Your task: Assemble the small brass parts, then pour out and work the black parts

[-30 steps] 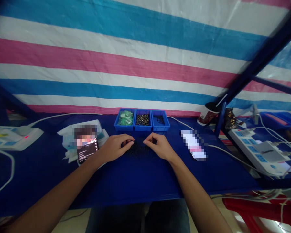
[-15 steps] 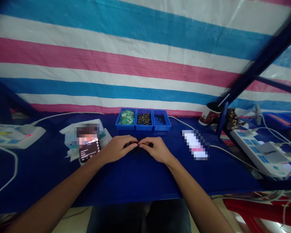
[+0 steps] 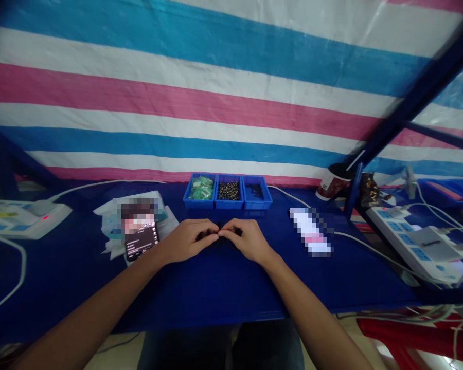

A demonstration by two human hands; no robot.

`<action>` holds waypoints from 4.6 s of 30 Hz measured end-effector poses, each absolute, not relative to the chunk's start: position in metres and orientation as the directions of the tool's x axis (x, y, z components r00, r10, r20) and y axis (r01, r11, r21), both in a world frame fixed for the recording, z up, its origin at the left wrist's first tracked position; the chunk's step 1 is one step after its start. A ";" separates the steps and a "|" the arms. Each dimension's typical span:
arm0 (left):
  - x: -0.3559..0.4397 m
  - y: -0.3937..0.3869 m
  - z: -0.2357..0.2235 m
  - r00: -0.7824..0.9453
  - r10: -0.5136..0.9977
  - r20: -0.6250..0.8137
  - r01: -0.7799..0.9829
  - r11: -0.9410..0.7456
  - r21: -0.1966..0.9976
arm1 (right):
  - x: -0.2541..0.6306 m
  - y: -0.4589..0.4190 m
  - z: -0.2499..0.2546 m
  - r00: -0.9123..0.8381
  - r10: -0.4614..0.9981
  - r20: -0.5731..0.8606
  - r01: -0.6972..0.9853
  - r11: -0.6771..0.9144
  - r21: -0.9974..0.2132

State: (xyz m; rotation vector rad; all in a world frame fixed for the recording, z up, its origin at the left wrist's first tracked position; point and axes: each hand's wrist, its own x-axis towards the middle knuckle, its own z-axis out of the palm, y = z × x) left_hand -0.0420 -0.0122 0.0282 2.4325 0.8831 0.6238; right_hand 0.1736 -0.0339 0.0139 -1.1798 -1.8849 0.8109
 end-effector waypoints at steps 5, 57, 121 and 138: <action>-0.040 -0.013 0.028 0.695 0.666 0.271 0.460 -0.701 0.544 | 0.172 -0.034 0.016 -0.293 0.923 0.250 0.451 0.364 -0.815; -0.044 -0.008 0.022 0.617 0.737 0.275 0.541 -0.651 0.533 | 0.215 -0.018 -0.001 -0.375 0.923 0.084 0.756 0.358 -0.548; -0.042 -0.009 0.026 0.599 0.706 0.378 0.477 -0.693 0.540 | 0.204 -0.008 0.008 0.274 0.954 0.120 0.176 0.073 -0.982; -0.044 -0.007 0.023 0.603 0.717 0.350 0.503 -0.683 0.530 | 0.249 -0.009 -0.008 -0.058 0.985 0.164 0.940 0.109 -0.325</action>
